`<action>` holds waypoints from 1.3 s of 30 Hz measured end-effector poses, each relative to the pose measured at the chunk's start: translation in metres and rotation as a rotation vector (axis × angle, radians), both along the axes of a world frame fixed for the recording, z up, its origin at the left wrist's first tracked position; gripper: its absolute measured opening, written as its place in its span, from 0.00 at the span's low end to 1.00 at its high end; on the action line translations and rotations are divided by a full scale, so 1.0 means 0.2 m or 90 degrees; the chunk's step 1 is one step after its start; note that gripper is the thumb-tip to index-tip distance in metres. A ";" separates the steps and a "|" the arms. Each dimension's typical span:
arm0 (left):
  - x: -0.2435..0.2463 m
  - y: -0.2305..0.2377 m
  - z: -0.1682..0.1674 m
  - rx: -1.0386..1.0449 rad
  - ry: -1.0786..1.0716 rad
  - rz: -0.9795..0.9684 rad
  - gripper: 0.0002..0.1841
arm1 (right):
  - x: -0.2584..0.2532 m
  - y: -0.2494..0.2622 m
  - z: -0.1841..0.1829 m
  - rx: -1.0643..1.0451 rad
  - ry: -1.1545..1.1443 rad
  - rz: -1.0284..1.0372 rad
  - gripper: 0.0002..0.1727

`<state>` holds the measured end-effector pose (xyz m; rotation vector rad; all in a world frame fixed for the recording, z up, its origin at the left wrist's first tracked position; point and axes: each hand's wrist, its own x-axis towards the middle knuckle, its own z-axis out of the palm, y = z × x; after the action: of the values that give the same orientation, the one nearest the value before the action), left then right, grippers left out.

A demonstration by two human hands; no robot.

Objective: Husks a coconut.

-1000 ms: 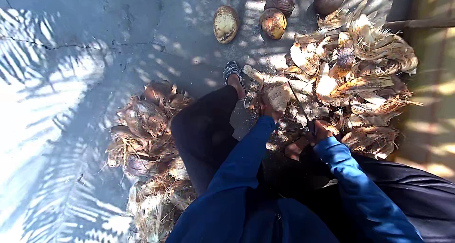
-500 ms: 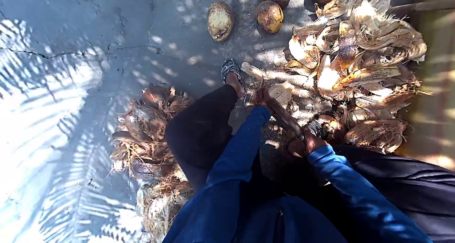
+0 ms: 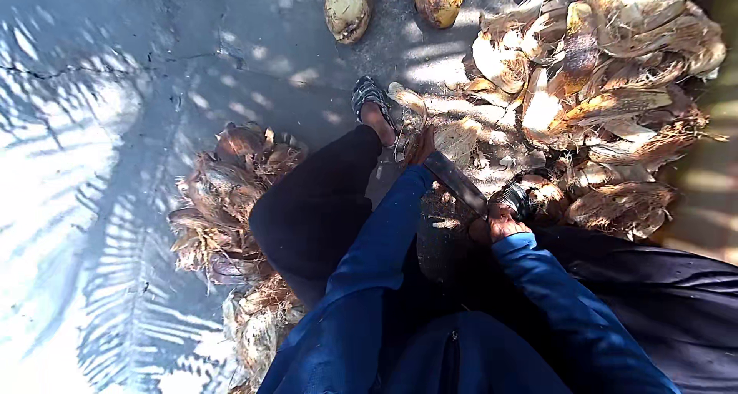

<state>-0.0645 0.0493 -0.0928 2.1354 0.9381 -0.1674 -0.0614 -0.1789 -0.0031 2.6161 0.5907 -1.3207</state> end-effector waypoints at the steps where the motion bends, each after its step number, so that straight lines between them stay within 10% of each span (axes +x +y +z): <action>1: 0.01 0.01 0.04 -0.002 0.030 -0.011 0.30 | 0.00 0.00 -0.01 0.016 -0.014 -0.002 0.37; 8: 0.05 0.01 0.50 -0.067 0.175 -0.056 0.28 | 0.13 0.21 -0.01 0.115 0.002 -0.033 0.26; 12: -0.02 0.02 0.21 0.105 0.202 -0.251 0.32 | 0.19 0.23 -0.04 0.178 -0.070 -0.008 0.23; 16: -0.04 0.08 -0.08 -0.012 -0.003 -0.095 0.53 | 0.21 0.01 0.09 0.054 -0.041 0.031 0.26; 20: -0.01 -0.02 0.11 -0.027 0.036 -0.099 0.47 | 0.26 0.08 0.06 0.093 -0.032 -0.021 0.25; 26: -0.02 0.02 0.04 -0.114 -0.017 -0.001 0.78 | 0.44 0.36 -0.01 0.106 0.067 -0.046 0.34; 35: -0.04 -0.03 0.09 -0.127 -0.058 -0.039 0.49 | 0.28 0.16 0.07 0.075 0.027 -0.013 0.25; 39: -0.01 -0.01 0.06 -0.116 -0.027 -0.006 0.72 | 0.41 0.48 0.02 0.112 0.097 -0.064 0.31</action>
<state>-0.0674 0.0472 -0.0799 1.9686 0.8544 -0.2036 0.0209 -0.0821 0.0008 2.7326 0.6317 -1.5780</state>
